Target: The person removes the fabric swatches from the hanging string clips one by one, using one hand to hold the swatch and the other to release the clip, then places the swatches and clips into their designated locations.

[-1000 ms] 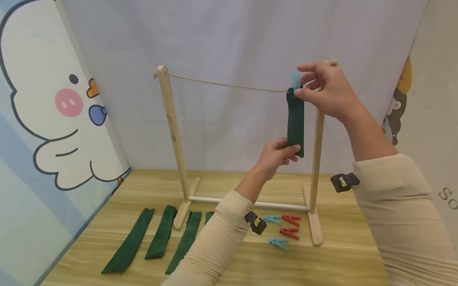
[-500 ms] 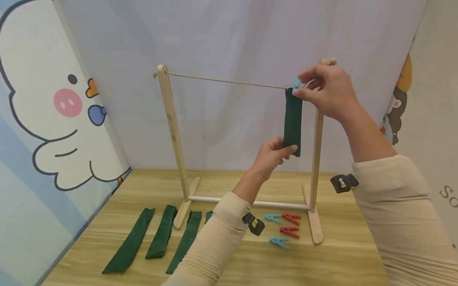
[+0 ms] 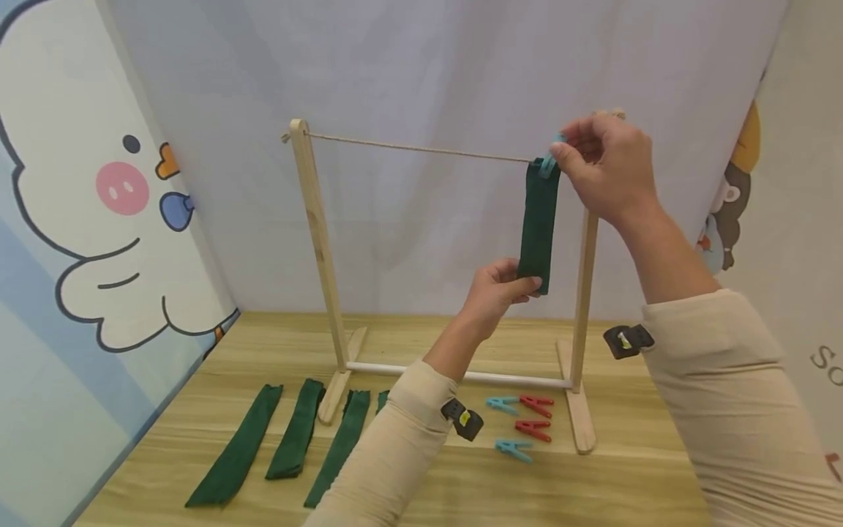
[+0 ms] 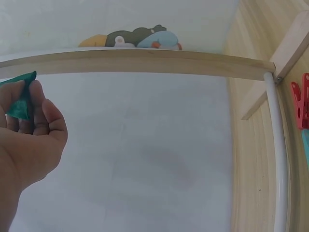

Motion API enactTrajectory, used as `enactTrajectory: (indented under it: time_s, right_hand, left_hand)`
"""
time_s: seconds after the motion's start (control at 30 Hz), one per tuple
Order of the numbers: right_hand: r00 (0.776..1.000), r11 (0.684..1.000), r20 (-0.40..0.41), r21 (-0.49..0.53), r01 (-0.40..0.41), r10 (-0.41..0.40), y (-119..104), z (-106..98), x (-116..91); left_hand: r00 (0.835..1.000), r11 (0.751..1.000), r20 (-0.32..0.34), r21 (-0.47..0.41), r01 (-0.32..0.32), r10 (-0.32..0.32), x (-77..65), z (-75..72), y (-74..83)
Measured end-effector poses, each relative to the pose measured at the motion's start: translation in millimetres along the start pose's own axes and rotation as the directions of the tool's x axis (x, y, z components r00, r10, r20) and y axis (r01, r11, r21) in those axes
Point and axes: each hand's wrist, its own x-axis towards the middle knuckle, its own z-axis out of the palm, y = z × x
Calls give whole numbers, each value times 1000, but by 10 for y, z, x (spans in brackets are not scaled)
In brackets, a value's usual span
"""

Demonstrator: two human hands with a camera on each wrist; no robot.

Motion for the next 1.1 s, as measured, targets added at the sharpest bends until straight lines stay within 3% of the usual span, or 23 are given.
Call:
enactTrajectory:
  time_s: [0.2,0.33,0.53,0.7,0.93,1.1]
  right_hand:
    - [994,998,-111,50,26,-20,4,55,29]
    - [987,997,-159,81,-18,31,24,66,68]
    - [972,990,-219,125,-61,88,56,58,115]
    - [958,988,-267,138,-71,106,36,51,106]
    - [900,981,-418,188,-41,118,52,61,49]
    - [904,956,-398,289,-37,156,64,55,-74]
  left_hand:
    - [998,998,-41,29,-55,56,-75,-29,38]
    - [994,994,-21,25,-106,107,-89,-76,51]
    - [992,992,-8,17,-124,124,-116,-134,27]
    - [993,992,-12,37,-118,118,-159,-173,14]
    - [996,995,-27,63,-80,81,-253,-240,-5]
    - [998,994,-40,99,-34,38,-348,-327,-41]
